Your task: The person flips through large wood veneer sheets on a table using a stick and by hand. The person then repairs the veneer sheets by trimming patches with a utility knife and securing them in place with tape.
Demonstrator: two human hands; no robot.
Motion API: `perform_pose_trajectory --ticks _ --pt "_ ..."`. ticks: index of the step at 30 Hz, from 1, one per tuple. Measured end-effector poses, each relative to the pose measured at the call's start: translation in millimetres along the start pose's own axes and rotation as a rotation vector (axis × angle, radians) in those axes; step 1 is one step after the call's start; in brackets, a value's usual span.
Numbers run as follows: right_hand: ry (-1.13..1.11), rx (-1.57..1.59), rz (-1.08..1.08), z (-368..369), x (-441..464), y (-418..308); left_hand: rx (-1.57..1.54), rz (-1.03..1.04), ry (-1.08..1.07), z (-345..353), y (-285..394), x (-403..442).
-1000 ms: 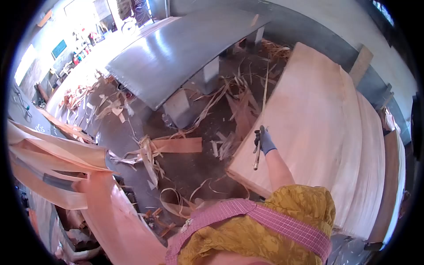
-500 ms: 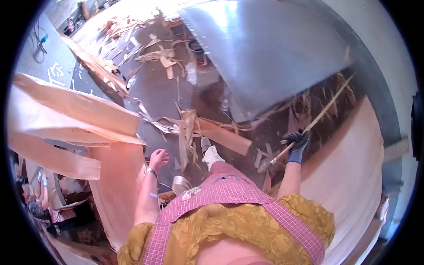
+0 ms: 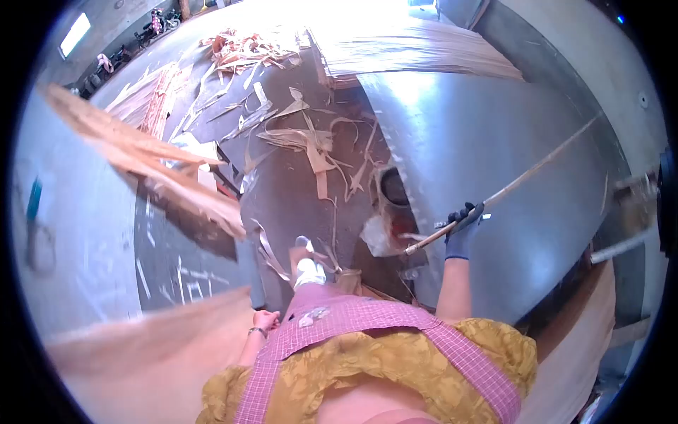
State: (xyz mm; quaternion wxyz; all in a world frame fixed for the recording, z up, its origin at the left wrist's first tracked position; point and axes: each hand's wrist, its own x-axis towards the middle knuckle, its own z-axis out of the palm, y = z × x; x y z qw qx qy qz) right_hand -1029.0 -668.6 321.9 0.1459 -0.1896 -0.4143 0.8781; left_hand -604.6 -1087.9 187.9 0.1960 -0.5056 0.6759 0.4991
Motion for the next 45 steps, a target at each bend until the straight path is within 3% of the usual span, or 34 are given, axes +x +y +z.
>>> perform_pose_trajectory --ticks 1,4,6,7,9,11,13,15,18,21,25,31,34,38,39,40,41,42,43,44,45 --pt "0.011 -0.036 0.002 26 9 18 -0.012 -0.035 0.035 -17 29 16" --pt "0.037 -0.107 -0.010 126 52 70 -0.427 -0.029 0.075 -56 100 169" --pt "0.066 -0.183 0.026 164 81 97 -0.267 0.519 0.116 -86 180 253" --pt "0.060 -0.193 0.022 190 100 109 -0.177 0.684 0.120 -104 246 285" --pt "0.068 -0.204 0.018 250 121 134 -0.380 0.631 -0.121 -146 420 264" --pt "0.043 -0.147 0.026 297 135 142 -0.296 0.800 -0.215 -181 561 225" --pt "0.020 -0.140 0.009 347 161 167 -0.254 1.152 -0.398 -201 674 229" --pt "0.008 -0.149 0.036 394 195 196 -0.211 1.595 -0.510 -225 783 174" --pt "0.024 -0.197 0.007 465 270 261 -0.400 1.963 -0.881 -262 888 156" --pt "0.050 -0.179 0.040 536 365 336 -0.584 2.176 -1.180 -309 972 156" --pt "0.197 -0.304 0.079 641 469 415 -0.577 2.151 -1.296 -335 1108 206" --pt "0.358 -0.576 0.252 728 575 533 -0.621 2.003 -1.442 -372 1275 331" --pt "0.381 -0.569 0.152 774 601 580 -0.631 1.751 -1.463 -371 1354 438" --pt "0.416 -0.477 0.039 872 622 630 -0.511 1.325 -1.425 -297 1469 623" --pt "0.453 -0.500 0.076 896 629 649 -0.162 1.165 -1.248 -267 1491 656" --pt "0.301 -0.352 0.029 907 634 673 0.138 1.145 -1.149 -229 1494 718" --pt "0.278 -0.458 0.039 922 639 693 0.470 1.085 -1.049 -198 1480 779" --pt "0.248 -0.565 0.057 940 647 710 0.667 1.158 -0.998 -169 1452 852" --pt "0.217 -0.668 0.083 950 656 727 0.488 0.603 -1.255 -160 1444 875" --pt "0.282 -0.836 0.061 939 672 756 0.559 0.285 -1.260 -149 1431 922" --pt "0.339 -1.009 0.041 912 693 797 0.523 0.111 -1.268 -141 1426 938"
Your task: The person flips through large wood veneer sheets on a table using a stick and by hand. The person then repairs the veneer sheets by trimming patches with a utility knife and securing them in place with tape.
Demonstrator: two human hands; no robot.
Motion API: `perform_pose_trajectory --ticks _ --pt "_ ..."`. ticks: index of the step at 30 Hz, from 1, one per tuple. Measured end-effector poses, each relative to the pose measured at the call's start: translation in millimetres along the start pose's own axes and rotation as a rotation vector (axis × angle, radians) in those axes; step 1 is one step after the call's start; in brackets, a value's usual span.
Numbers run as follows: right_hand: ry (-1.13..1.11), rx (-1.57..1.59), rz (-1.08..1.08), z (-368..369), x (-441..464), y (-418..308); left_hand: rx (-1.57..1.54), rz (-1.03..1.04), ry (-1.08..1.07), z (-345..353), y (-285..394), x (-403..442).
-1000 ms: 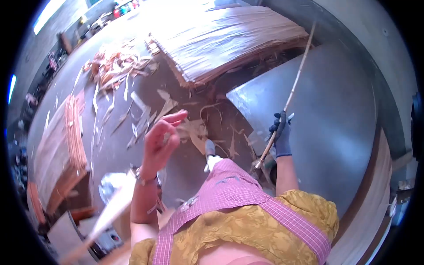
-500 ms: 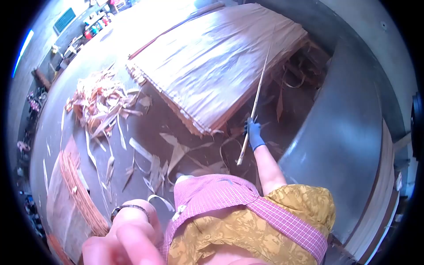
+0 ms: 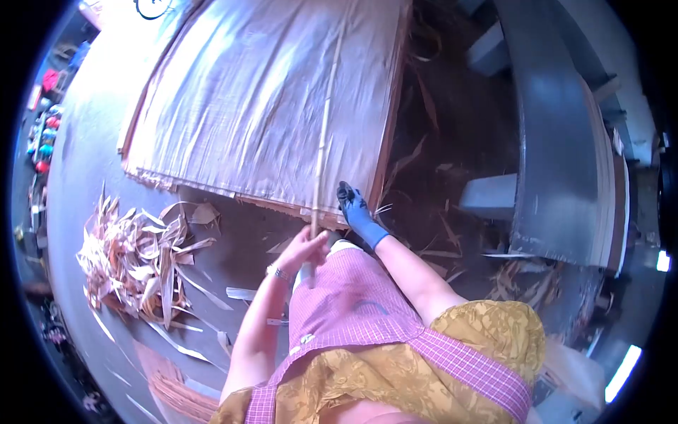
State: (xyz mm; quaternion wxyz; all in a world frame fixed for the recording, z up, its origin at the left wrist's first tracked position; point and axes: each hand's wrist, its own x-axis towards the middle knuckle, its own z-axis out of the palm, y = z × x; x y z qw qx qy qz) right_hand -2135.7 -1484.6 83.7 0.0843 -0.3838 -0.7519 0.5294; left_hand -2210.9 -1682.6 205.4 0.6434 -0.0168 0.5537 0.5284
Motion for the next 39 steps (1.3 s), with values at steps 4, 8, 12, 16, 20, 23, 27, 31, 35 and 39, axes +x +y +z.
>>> perform_pose_trajectory --ticks 4,8,12,16,20,23,27,31,35,39 --pt "0.177 -0.496 0.256 52 75 89 0.189 -0.061 0.253 -85 -50 53" --pt "0.346 -0.685 0.394 77 131 145 0.242 -0.155 0.380 -157 -53 64" --pt "0.416 -0.608 0.373 117 151 154 0.345 -0.161 0.532 -212 -47 69" --pt "0.284 -0.554 0.391 119 148 78 0.495 0.032 0.712 -235 -37 66" --pt "0.122 -0.193 0.376 145 164 4 0.606 0.164 0.696 -277 -11 89" --pt "-0.035 -0.021 0.160 201 196 -35 0.908 0.113 0.539 -311 21 124" --pt "-0.274 0.268 -0.096 288 247 -79 1.144 -0.094 0.336 -354 27 164" --pt "-0.581 0.230 0.024 333 302 -117 1.048 0.010 0.242 -396 -2 186" --pt "-0.673 -0.105 0.120 378 318 -76 0.557 -0.056 0.162 -392 -9 174" --pt "-0.595 -0.413 0.173 377 300 -113 0.429 -0.034 0.362 -370 -5 160"
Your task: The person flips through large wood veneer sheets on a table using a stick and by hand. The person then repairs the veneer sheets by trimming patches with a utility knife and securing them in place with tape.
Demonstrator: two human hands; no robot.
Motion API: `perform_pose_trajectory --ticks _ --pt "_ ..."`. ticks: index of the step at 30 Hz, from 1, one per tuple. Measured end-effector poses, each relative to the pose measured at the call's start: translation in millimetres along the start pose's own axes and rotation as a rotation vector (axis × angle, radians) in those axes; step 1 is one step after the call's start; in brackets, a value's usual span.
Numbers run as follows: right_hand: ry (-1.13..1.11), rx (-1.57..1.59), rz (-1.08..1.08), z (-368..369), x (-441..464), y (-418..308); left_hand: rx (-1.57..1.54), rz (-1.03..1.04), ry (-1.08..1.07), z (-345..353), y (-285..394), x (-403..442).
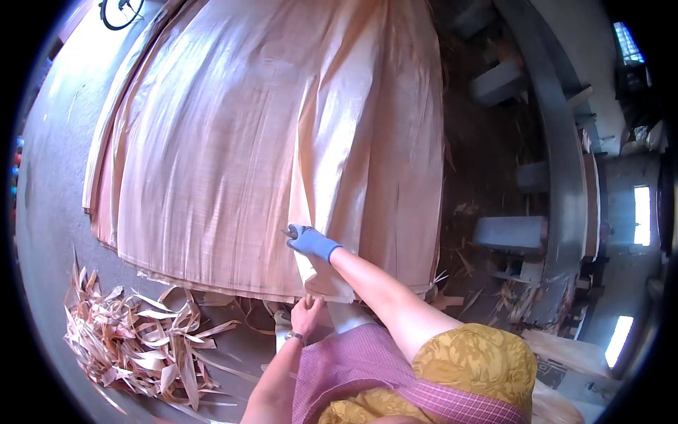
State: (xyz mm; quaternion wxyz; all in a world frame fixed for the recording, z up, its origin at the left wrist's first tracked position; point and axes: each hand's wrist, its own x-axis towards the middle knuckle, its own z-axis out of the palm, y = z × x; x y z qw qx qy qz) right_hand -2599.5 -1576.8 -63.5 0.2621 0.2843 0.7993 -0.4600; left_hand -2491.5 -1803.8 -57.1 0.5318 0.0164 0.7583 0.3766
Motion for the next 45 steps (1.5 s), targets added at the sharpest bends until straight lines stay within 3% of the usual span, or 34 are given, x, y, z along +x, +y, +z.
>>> perform_pose_trajectory --ticks 3,4,6,7,8,9,10,11,12,13,14,15,17,20,21,23,24,25,27,28,29,31,32,34,36,39,42,43,44,45 --pt "0.369 0.196 -0.167 -4 -53 -59 0.023 -0.069 0.104 -9 -4 -5" --pt "0.519 0.307 -0.249 -10 -71 -81 -0.052 0.058 0.256 -4 -46 13" --pt "0.571 0.313 -0.230 -29 -99 -97 -0.078 0.229 0.293 -50 -24 9" --pt "0.626 0.325 -0.215 -33 -104 -98 -0.105 0.150 0.266 -73 -31 17" --pt "0.712 0.373 -0.191 -31 -101 -86 -0.218 0.253 0.296 -88 -59 35" --pt "0.763 0.333 -0.182 -29 -94 -68 -0.287 0.227 0.310 -117 -30 22" --pt "0.803 0.293 -0.154 -24 -79 -40 -0.220 0.131 0.336 -140 -55 40" --pt "0.839 0.254 -0.124 -17 -65 -15 -0.225 0.184 0.341 -165 -59 40" --pt "0.830 0.194 -0.057 -10 -53 -3 -0.127 0.291 0.424 -188 -31 25" --pt "0.816 0.132 0.009 -5 -40 5 -0.067 0.313 0.492 -201 -59 37" --pt "0.804 0.069 0.070 0 -27 9 0.064 0.177 0.482 -218 -70 39" --pt "0.765 0.074 0.073 7 -11 9 0.192 0.042 0.468 -231 -71 44" --pt "0.686 0.080 0.076 28 21 1 0.245 0.010 0.511 -240 -58 35" --pt "0.669 0.248 -0.011 69 73 -11 0.258 0.109 0.628 -231 -76 36" --pt "0.542 0.435 -0.034 72 76 -32 0.300 0.150 0.654 -225 -89 39" --pt "0.281 0.799 -0.074 63 63 -101 0.106 0.102 0.510 -219 -50 17" --pt "0.224 0.827 -0.116 61 58 -131 0.121 0.290 0.600 -211 -36 10" --pt "0.165 0.852 -0.157 57 51 -159 0.143 0.157 0.548 -208 -37 10" --pt "-0.018 0.778 -0.281 58 53 -187 -0.009 0.304 0.597 -194 -64 26" --pt "-0.004 0.804 -0.333 69 61 -184 -0.022 0.116 0.673 -194 -42 20" --pt "0.010 0.830 -0.390 78 69 -182 0.024 0.133 0.854 -191 -42 26" --pt "0.231 0.628 -0.359 89 66 -164 -0.314 0.112 0.901 -201 -20 21" --pt "0.342 0.527 -0.345 91 54 -158 -0.299 0.057 0.902 -205 -31 26" --pt "0.459 0.354 -0.263 91 15 -149 -0.299 -0.002 0.855 -213 -20 9" --pt "0.356 0.505 -0.221 127 12 -108 -0.330 0.004 0.807 -222 10 -21" --pt "0.153 0.864 -0.075 115 -65 -166 -0.361 0.083 0.712 -217 19 -47" --pt "0.263 0.913 -0.019 120 -85 -179 -0.510 0.080 0.510 -208 74 -103" --pt "0.250 1.005 0.032 106 -103 -186 -0.439 0.201 0.412 -210 106 -135" --pt "0.290 1.239 -0.037 92 -125 -189 -0.276 0.195 0.165 -223 123 -159" --pt "0.378 1.158 -0.001 76 -138 -174 -0.103 0.185 -0.082 -242 137 -179"
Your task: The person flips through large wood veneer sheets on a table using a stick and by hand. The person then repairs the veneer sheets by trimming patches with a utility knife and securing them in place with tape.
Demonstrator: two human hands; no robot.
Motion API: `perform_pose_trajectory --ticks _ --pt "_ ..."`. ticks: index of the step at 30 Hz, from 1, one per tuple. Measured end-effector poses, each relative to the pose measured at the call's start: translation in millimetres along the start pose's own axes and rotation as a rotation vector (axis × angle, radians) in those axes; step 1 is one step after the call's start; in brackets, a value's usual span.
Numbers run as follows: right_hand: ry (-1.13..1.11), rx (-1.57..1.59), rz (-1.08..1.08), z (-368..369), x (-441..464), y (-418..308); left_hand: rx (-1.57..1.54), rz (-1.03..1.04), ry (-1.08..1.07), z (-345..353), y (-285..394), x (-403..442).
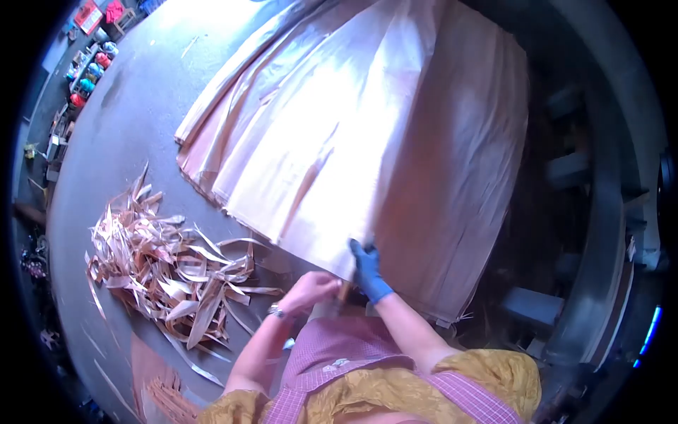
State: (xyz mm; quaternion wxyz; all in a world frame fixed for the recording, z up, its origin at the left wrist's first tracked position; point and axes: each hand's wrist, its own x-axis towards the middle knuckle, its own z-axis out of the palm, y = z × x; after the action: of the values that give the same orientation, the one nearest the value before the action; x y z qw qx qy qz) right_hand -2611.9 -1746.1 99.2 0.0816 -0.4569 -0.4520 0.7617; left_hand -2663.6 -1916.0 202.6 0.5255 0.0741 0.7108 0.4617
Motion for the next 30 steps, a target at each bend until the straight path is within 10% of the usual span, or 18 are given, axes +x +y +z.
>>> perform_pose_trajectory --ticks 3,7,11,14,30 --pt "0.100 -0.036 -0.093 -79 -47 -70 -0.030 0.076 0.286 -48 35 -20" --pt "0.184 -0.117 -0.179 -181 -111 -116 0.924 0.387 1.013 -88 -22 88" --pt "0.216 -0.059 -0.208 -244 -165 -107 -0.211 0.094 -0.146 44 11 124" --pt "0.310 -0.102 -0.210 -277 -225 -99 -0.457 0.215 -0.495 203 45 84" --pt "0.396 0.030 -0.491 -661 -470 -93 -0.226 0.351 -0.751 744 114 -132"
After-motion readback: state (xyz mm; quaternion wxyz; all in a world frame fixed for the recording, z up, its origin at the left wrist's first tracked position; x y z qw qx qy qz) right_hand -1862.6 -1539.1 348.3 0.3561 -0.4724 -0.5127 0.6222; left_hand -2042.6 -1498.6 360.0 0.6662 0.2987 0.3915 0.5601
